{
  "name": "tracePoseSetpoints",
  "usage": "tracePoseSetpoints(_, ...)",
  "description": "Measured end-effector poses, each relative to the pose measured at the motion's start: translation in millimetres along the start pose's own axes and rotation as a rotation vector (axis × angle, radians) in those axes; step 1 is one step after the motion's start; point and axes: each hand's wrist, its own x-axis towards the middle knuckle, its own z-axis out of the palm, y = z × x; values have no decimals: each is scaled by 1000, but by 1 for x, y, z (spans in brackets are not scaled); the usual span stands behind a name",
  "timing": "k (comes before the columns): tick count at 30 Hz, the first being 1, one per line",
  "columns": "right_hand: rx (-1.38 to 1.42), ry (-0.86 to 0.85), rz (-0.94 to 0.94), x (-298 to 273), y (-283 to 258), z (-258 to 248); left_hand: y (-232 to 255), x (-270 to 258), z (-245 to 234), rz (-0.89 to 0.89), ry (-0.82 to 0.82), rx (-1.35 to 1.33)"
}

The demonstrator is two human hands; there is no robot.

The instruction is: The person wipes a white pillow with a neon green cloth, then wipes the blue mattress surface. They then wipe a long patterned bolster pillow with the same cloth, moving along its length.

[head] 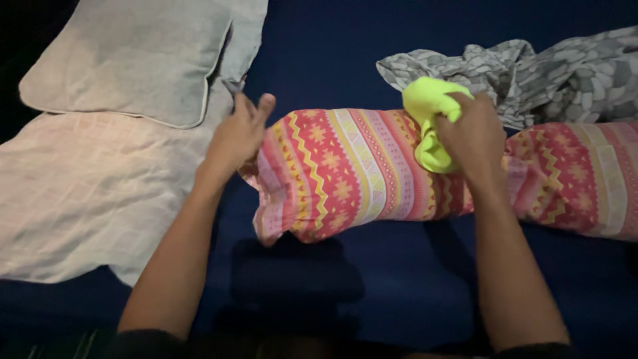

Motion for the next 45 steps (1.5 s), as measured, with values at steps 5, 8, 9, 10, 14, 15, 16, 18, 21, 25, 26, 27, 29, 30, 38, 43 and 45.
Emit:
tracePoseSetpoints(5, -28, -224, 193, 2, -9, 0, 27, -9, 33, 71, -159, 230)
tracePoseSetpoints(8, -63, -226, 130, 0, -20, 8, 37, -14, 33, -11, -181, 70)
tracePoseSetpoints(9, -74, -221, 99, 0, -25, 11, 39, -15, 32, -33, -179, -6)
tracePoseSetpoints(10, -57, -212, 64, 0, -31, 12, 40, -16, 31, -53, -177, -82)
tracePoseSetpoints(14, 51, -189, -24, -5, -53, 10, 30, -15, 32, -167, -276, -548)
tracePoseSetpoints(15, 89, -184, -34, -5, -56, 9, 26, -13, 32, -201, -325, -706)
tracePoseSetpoints(16, 128, -182, -20, -5, -57, 8, 23, -12, 32, -217, -371, -823)
tracePoseSetpoints(18, 207, -178, 10, -4, -52, 4, 17, -11, 30, -248, -464, -1054)
tracePoseSetpoints(21, 270, -180, 16, 1, -39, 4, 15, -9, 33, -363, -507, -1231)
tracePoseSetpoints(25, 361, -182, 34, 4, -21, 7, 5, 5, 35, -28, -282, -337)
tracePoseSetpoints(26, 337, -165, 36, 6, -19, 7, 2, 8, 31, 12, -212, -104)
tracePoseSetpoints(27, 312, -148, 37, 5, -17, 6, 2, 8, 27, 54, -141, 129)
tracePoseSetpoints(29, 221, -143, 8, 4, -12, -5, 3, -3, 12, -10, -117, 334)
tracePoseSetpoints(30, 178, -142, -9, 4, -14, -9, 6, -12, 3, -45, -102, 438)
tracePoseSetpoints(38, 15, -337, 148, -4, -32, -26, 73, -102, 4, -139, -344, 63)
tracePoseSetpoints(43, 48, -367, 200, -3, -32, -28, 48, -99, 12, -37, -195, -54)
tracePoseSetpoints(45, 36, -357, 185, -3, -32, -28, 37, -99, 18, -70, -269, -30)
